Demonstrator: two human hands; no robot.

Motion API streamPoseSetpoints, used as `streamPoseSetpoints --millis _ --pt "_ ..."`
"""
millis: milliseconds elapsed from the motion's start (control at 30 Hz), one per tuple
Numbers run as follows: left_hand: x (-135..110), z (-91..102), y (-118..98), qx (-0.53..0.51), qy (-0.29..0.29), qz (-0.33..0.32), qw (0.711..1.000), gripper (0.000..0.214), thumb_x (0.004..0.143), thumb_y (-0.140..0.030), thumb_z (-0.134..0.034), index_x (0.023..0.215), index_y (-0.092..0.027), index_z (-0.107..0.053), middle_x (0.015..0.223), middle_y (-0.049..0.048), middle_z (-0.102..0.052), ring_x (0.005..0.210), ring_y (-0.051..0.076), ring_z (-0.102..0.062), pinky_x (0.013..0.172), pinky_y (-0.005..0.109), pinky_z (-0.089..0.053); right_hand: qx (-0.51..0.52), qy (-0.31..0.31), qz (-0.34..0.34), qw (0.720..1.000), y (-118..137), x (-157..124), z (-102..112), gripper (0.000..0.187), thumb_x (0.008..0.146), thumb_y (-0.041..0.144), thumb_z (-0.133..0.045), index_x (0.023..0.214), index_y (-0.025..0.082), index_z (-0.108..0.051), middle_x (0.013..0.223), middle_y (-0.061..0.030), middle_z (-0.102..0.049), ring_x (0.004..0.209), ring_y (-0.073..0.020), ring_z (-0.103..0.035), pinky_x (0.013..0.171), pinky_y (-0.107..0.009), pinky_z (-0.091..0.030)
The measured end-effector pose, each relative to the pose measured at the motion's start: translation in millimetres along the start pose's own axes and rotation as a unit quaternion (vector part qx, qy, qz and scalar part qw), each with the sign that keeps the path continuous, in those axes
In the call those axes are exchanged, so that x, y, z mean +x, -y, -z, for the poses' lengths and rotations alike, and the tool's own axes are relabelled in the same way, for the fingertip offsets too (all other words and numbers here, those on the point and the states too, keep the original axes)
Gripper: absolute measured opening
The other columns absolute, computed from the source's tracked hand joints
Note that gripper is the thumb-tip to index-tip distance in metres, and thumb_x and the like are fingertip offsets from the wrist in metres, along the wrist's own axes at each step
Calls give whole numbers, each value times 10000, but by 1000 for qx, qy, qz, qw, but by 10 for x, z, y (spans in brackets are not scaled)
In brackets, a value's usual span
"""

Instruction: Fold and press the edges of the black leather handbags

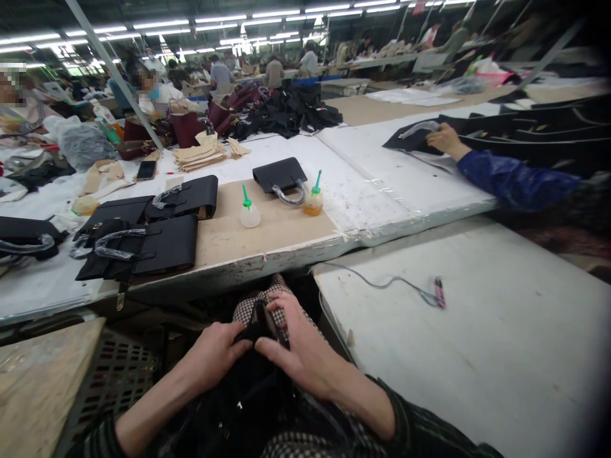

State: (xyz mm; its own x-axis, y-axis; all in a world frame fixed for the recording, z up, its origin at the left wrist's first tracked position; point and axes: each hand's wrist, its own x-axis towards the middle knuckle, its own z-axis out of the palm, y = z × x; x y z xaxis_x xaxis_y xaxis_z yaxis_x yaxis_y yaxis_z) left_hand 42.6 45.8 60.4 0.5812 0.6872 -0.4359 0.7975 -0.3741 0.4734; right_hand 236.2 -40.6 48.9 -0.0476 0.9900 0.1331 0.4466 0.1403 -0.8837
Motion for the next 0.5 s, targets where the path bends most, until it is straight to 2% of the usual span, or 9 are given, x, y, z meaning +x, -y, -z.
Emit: streamPoseSetpoints --millis 100,167,233,333,433,500 --pt "-44 -24 -65 6 1 14 1000 193 862 -373 -539 833 -214 -645 817 30 -727 771 217 -674 637 263 -403 -46 4 -48 998 69 -276 -91 779 811 375 -690 1449 168 -294 1514 -177 -285 1412 -308 -273 1149 -487 -286" --pt "-59 -7 -91 8 9 21 1000 178 813 -380 -598 876 -221 -646 862 25 -738 809 222 -684 653 260 -428 -35 3 -100 994 17 -350 -128 781 809 346 -681 1457 166 -285 1439 -174 -384 1335 -305 -385 1101 -479 -350" --pt "-87 62 -82 15 14 29 999 193 779 -366 -626 902 -219 -643 900 23 -744 840 224 -690 674 259 -450 8 22 -155 988 -74 -354 -75 740 815 358 -671 1433 166 -313 1224 -128 -546 1137 -265 -541 996 -443 -440" --pt "-207 265 13 37 21 46 998 144 760 -310 -613 863 -215 -643 889 24 -741 848 231 -692 681 265 -467 70 64 -168 981 -169 -330 183 730 802 382 -697 1412 198 -341 987 -35 -598 931 -208 -592 889 -389 -474" --pt "-404 470 168 76 38 70 994 97 720 -250 -613 804 -217 -649 860 32 -734 854 257 -691 721 301 -485 145 118 -131 974 -171 -337 496 725 785 352 -734 1402 244 -369 996 -13 -601 934 -183 -589 876 -345 -464" --pt "-515 517 255 145 48 89 984 183 699 -205 -600 871 -222 -661 904 55 -731 886 292 -687 780 370 -502 189 176 -124 958 -171 -354 619 738 745 323 -777 1381 254 -408 1044 -18 -613 950 -179 -592 869 -325 -465"
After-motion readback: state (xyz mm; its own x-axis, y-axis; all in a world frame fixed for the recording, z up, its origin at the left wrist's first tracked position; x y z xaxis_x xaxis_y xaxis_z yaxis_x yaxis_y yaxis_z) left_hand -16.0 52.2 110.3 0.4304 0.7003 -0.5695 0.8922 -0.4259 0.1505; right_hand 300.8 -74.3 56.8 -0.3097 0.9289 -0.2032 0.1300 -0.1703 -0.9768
